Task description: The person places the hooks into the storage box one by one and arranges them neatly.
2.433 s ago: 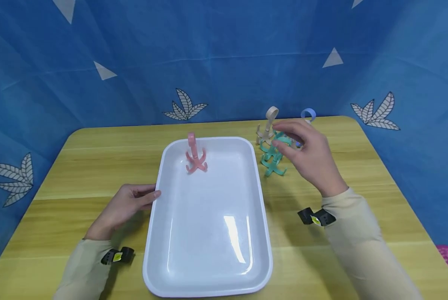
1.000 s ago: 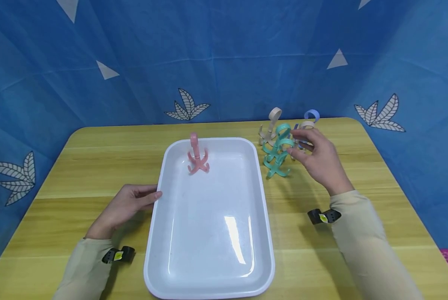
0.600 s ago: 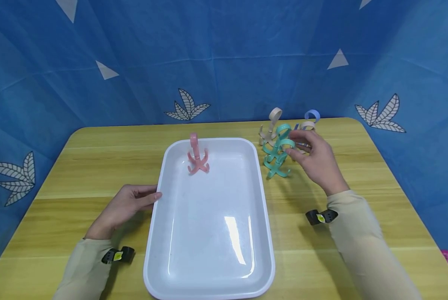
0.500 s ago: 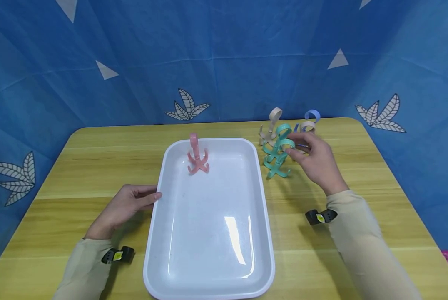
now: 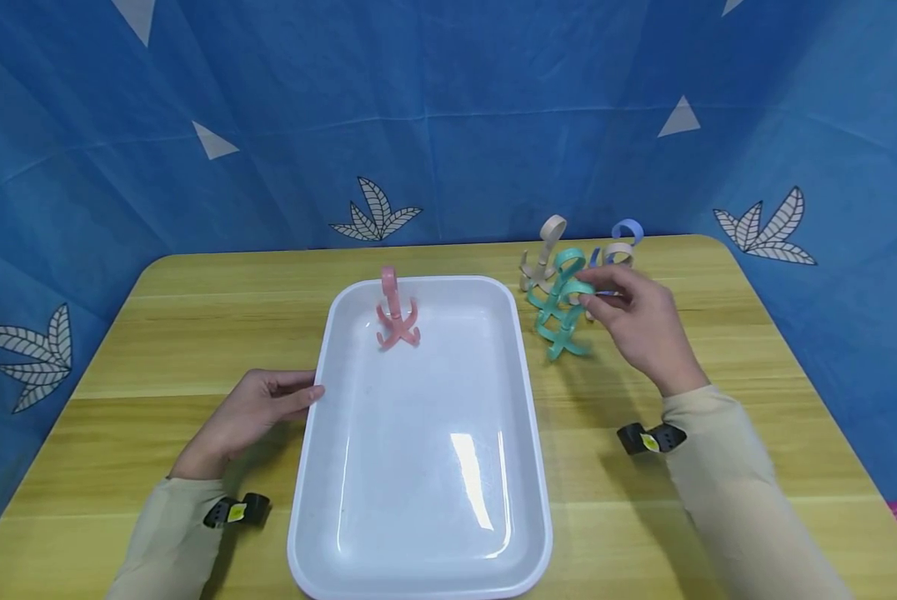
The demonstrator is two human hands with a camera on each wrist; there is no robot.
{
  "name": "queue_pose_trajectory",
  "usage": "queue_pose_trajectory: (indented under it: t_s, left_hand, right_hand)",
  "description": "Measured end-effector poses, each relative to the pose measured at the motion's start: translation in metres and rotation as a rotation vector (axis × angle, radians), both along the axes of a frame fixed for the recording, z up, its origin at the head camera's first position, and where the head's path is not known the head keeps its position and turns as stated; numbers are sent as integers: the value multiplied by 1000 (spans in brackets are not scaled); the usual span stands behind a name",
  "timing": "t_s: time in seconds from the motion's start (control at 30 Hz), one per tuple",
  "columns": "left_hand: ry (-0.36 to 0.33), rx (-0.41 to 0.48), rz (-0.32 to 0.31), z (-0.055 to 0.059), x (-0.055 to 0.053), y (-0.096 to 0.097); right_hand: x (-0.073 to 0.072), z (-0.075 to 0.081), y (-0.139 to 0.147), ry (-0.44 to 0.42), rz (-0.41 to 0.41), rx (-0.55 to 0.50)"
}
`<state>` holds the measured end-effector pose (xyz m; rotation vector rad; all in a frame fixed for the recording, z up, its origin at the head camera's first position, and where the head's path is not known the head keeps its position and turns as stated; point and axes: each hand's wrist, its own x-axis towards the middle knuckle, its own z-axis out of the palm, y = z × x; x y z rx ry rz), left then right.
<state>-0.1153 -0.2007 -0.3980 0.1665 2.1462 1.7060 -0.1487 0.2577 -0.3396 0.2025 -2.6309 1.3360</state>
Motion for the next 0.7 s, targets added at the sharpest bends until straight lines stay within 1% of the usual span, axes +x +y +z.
queue_pose_trajectory:
  t_s: [0.1,0.23,0.33,0.47,0.6,0.7]
  left_hand:
    - [2,-5,-1,0,0,0]
    - [7,-19,-2,-1,1,0]
    - [9,-26,-7,-3,3,0]
    - [13,-26,-5,-5,3,0]
    - [14,-31,2,-3,2,0]
    - [17,-43,-4,-2,1,0]
  right_hand:
    - [4,6,-1,6,5,5]
    - [13,16,-2,28,-6,58]
    - [19,24,-3,71,-4,98]
    - [21,34,-4,127,20,114]
    - [21,41,-5,166,43,120]
    - [23,47,-7,212,64,155]
